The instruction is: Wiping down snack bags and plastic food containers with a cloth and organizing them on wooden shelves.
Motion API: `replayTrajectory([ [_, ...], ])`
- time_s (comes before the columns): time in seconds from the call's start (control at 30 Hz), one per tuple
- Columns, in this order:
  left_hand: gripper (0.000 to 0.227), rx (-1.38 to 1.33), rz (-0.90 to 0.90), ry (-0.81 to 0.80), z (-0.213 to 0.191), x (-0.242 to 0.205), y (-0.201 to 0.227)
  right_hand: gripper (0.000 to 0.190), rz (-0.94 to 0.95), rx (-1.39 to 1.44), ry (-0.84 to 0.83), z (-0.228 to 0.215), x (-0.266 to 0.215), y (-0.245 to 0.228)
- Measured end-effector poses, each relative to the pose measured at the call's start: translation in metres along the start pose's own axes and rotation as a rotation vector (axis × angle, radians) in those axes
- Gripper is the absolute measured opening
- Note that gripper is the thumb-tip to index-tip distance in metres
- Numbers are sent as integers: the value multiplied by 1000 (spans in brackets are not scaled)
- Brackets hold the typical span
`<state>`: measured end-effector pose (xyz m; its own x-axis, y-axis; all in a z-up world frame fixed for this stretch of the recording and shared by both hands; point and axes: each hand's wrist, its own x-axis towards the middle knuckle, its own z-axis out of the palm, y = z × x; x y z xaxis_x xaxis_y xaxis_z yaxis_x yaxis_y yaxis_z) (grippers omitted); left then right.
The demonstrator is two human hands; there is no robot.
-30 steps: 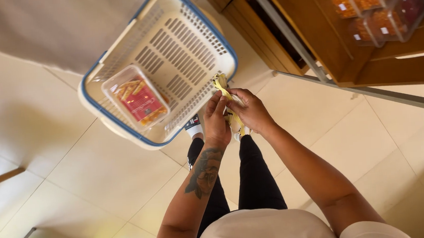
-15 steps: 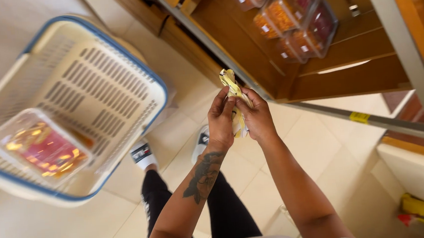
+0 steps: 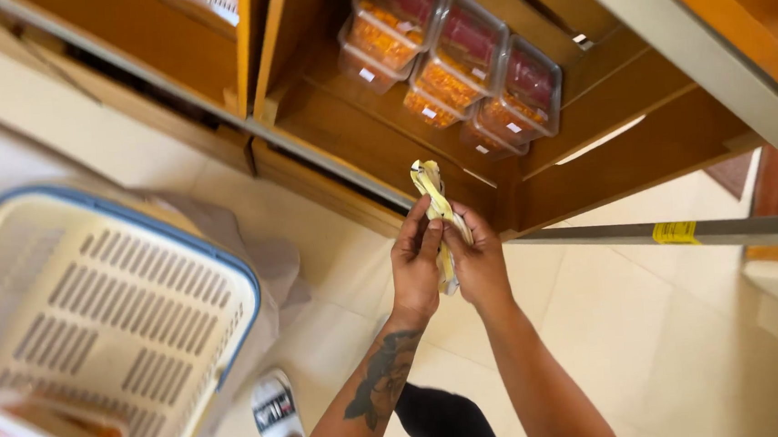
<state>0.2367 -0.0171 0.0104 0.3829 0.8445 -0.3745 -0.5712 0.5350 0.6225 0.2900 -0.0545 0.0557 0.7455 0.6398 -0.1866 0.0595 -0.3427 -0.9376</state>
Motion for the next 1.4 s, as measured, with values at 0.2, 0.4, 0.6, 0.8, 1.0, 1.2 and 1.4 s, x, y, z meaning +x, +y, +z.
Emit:
replayTrajectory([
  [0.2,42,158,101,-157,-5,-4,0,45,-87,327,167,5,4,9],
  [0.4,45,249,236,-321,-2,32,-28,67,-161,452,270,-24,44,53],
  [0.6,52,287,251,-400,8,66,-51,81,-240,486,325,-44,92,98],
  [0.8,51,299,297,-421,39,90,-69,83,-268,408,406,-42,128,128],
  [1.0,55,392,27,-209,61,127,-101,100,-26,596,488,-41,171,134],
  [1.2,48,408,-26,-243,68,156,-116,99,18,594,503,-35,193,126],
  [1.4,49,536,1,-226,61,142,-89,98,-32,644,445,-43,184,108],
])
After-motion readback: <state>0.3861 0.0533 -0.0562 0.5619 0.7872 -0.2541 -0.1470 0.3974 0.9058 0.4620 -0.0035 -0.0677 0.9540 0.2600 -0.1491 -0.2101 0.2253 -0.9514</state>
